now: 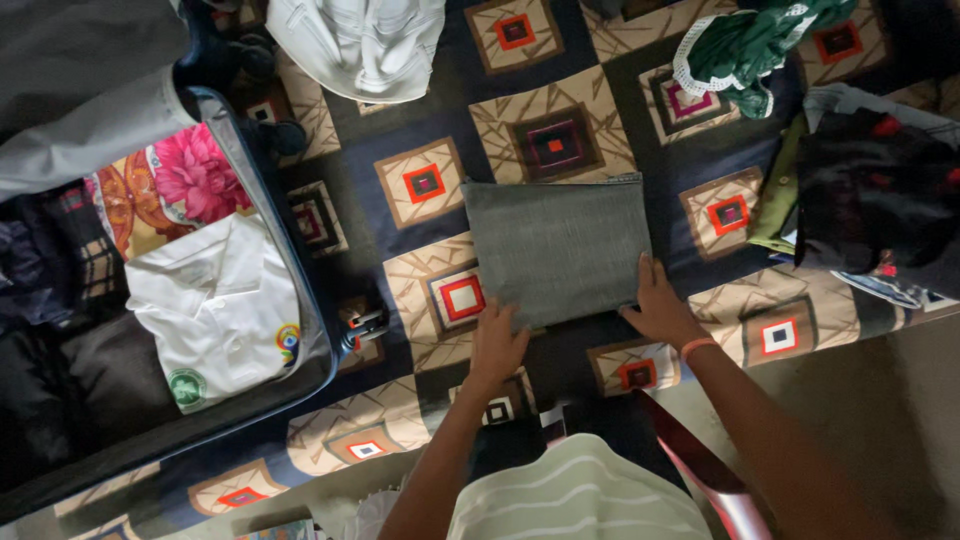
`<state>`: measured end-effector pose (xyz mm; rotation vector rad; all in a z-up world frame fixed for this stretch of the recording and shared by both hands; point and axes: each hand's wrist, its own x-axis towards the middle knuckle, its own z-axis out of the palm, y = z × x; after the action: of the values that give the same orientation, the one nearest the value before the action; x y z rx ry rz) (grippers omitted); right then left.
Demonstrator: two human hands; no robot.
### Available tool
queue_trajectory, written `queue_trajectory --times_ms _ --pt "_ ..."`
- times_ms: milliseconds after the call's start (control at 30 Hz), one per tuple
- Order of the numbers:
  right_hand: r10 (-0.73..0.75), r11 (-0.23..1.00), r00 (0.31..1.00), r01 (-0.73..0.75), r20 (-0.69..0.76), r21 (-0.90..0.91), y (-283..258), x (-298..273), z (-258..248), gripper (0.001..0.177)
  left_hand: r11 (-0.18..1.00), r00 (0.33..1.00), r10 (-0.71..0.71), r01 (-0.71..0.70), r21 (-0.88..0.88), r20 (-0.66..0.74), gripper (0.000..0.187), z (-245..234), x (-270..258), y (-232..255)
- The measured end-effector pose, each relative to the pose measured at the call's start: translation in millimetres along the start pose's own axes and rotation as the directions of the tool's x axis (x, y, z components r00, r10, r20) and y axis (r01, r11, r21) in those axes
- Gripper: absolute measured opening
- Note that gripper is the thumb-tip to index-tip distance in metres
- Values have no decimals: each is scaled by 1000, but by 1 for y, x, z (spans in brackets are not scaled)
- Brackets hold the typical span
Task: The person folds clothes including a pair of jeans and a black garment and places them into an open suitcase.
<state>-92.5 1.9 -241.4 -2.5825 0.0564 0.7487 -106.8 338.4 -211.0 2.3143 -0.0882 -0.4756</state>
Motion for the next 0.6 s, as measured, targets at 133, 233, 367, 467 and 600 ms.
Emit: queue_trajectory --times_ms 133,233,367,467,600 --pt "-77 995 990 84 -121 57 8 -1 6 106 1000 999 -9 9 -9 36 50 -1 1 7" --pt "-80 988 983 100 -168 119 9 0 8 105 1000 1000 -22 23 13 -19 49 1 -2 15" --pt "56 959 978 4 -203 283 16 10 6 88 998 998 -52 54 38 -36 50 7 1 13" --pt "141 903 949 -6 -283 429 24 18 4 87 997 996 -20 26 69 -88 41 14 8 6" --pt "38 941 940 80 -340 328 46 38 -4 63 993 997 -74 77 90 -37 30 10 32 1"
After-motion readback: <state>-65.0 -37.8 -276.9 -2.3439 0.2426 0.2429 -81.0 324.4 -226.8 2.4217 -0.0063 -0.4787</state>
